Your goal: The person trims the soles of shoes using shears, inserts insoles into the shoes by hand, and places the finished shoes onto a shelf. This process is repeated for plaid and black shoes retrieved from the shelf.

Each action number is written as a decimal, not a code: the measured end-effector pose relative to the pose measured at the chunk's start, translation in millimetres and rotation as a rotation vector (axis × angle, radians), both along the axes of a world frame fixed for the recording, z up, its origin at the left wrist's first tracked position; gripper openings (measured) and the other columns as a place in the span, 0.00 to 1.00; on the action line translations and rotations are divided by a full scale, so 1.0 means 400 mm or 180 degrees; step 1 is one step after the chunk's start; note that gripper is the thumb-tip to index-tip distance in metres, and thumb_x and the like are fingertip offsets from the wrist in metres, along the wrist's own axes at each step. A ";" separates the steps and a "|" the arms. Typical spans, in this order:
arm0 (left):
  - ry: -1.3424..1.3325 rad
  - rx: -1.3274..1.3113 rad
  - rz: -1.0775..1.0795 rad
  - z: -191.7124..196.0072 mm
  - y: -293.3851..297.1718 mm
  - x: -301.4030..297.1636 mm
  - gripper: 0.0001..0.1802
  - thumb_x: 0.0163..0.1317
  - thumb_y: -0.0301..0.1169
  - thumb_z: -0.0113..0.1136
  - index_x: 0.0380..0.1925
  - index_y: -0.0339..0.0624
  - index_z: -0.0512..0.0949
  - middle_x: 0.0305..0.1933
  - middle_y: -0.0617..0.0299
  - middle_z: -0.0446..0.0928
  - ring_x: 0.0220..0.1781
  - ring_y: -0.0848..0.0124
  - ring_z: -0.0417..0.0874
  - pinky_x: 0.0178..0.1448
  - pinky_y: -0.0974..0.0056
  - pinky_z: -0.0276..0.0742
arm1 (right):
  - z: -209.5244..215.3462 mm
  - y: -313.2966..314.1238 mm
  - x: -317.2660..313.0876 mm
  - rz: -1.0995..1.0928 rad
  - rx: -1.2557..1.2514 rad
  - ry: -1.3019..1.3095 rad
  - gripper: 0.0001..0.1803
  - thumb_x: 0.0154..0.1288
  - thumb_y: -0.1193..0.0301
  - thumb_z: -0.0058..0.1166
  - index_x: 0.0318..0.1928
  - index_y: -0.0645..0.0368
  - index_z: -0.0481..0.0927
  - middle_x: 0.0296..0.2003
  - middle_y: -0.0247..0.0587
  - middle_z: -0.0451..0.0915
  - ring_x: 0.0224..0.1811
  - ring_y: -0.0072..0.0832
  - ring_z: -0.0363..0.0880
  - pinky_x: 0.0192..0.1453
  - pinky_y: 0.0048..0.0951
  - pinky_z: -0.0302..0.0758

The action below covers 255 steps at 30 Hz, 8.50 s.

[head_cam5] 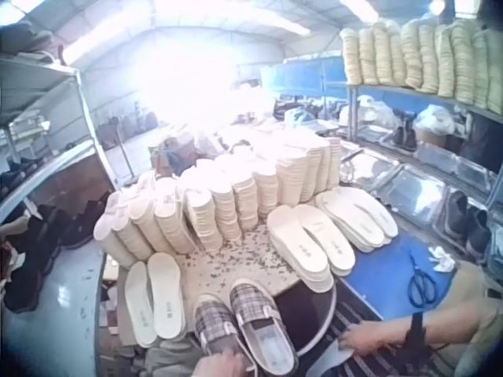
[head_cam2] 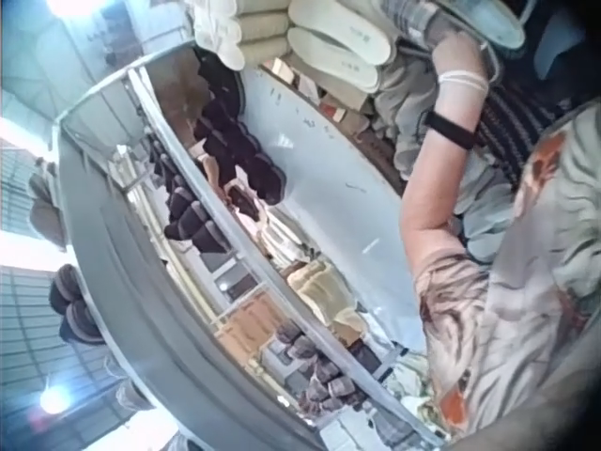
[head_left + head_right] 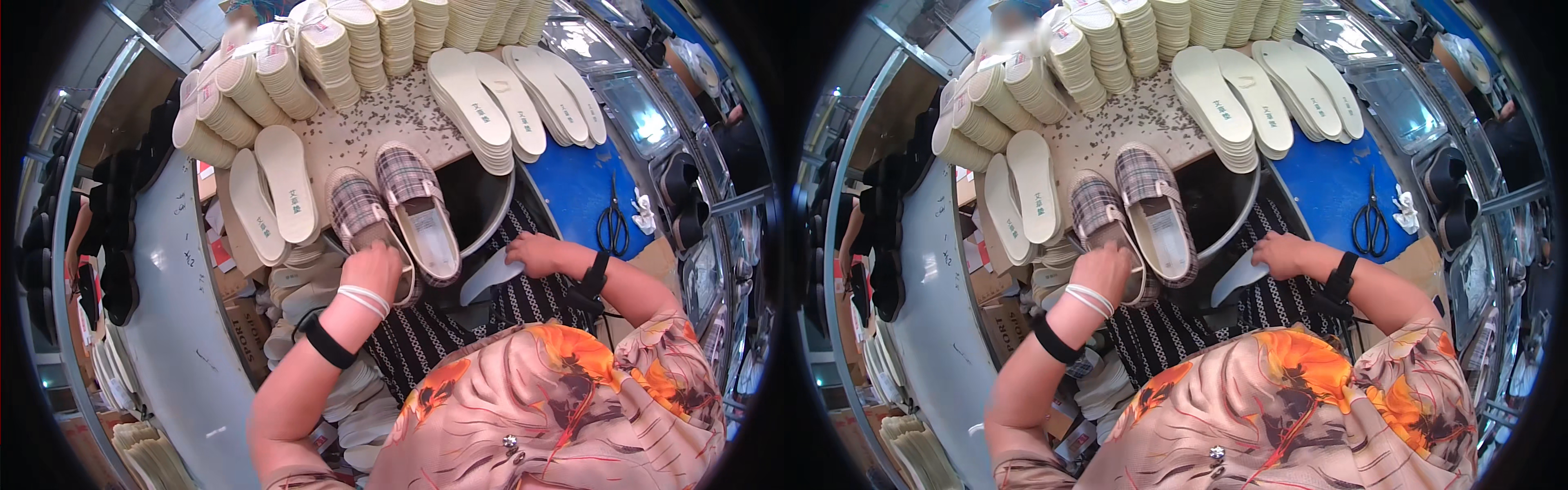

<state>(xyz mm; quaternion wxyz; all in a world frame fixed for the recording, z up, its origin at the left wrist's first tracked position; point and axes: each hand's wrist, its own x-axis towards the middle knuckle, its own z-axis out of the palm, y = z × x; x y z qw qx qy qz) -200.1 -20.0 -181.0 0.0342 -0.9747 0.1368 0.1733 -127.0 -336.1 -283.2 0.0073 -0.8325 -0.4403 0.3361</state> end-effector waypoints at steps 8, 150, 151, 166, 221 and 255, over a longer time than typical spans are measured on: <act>0.1191 -0.0415 0.0305 -0.015 0.036 0.042 0.33 0.42 0.30 0.64 0.50 0.31 0.66 0.43 0.43 0.75 0.47 0.52 0.77 0.52 0.57 0.74 | 0.221 -0.005 0.031 -0.1315 0.1762 -0.0233 0.11 0.48 0.74 0.54 0.36 0.56 0.80 0.31 0.44 0.80 0.36 0.38 0.79 0.41 0.32 0.75; -0.1023 -0.5709 0.2760 0.052 -0.156 0.058 0.36 0.63 0.34 0.53 0.65 0.36 0.47 0.63 0.50 0.57 0.59 0.64 0.65 0.59 0.63 0.64 | 0.428 0.171 0.022 0.0121 0.2802 -0.2765 0.11 0.48 0.64 0.56 0.15 0.46 0.68 0.10 0.29 0.65 0.12 0.22 0.71 0.13 0.29 0.66; -0.1330 -0.5724 0.2619 0.015 -0.151 0.071 0.40 0.60 0.35 0.58 0.65 0.34 0.47 0.64 0.47 0.55 0.61 0.62 0.63 0.63 0.61 0.60 | 0.382 0.221 -0.022 0.0164 0.2572 -0.2466 0.12 0.51 0.63 0.55 0.17 0.49 0.69 0.11 0.30 0.67 0.14 0.24 0.73 0.14 0.28 0.68; -0.0174 -0.1829 0.2451 0.000 -0.031 0.068 0.29 0.55 0.47 0.59 0.32 0.23 0.74 0.27 0.38 0.77 0.27 0.48 0.80 0.35 0.55 0.74 | 0.118 -0.334 0.022 -0.4301 -0.0243 -0.1530 0.24 0.53 0.60 0.55 0.46 0.60 0.66 0.32 0.54 0.79 0.36 0.50 0.79 0.39 0.45 0.75; -0.0832 -0.3179 0.2266 -0.001 0.137 -0.112 0.14 0.50 0.24 0.58 0.38 0.32 0.78 0.38 0.47 0.79 0.43 0.53 0.80 0.45 0.63 0.75 | 0.140 -0.117 0.069 -0.5009 0.2738 0.0904 0.17 0.54 0.64 0.60 0.42 0.60 0.76 0.16 0.36 0.73 0.11 0.17 0.68 0.12 0.20 0.62; 0.1941 -0.2272 0.0807 0.381 -0.323 0.295 0.17 0.60 0.31 0.54 0.46 0.30 0.71 0.21 0.59 0.76 0.23 0.79 0.76 0.26 0.69 0.74 | 0.214 -0.330 0.400 -0.2351 0.1499 -0.1821 0.27 0.40 0.76 0.54 0.48 0.58 0.74 0.48 0.48 0.72 0.54 0.44 0.68 0.58 0.36 0.67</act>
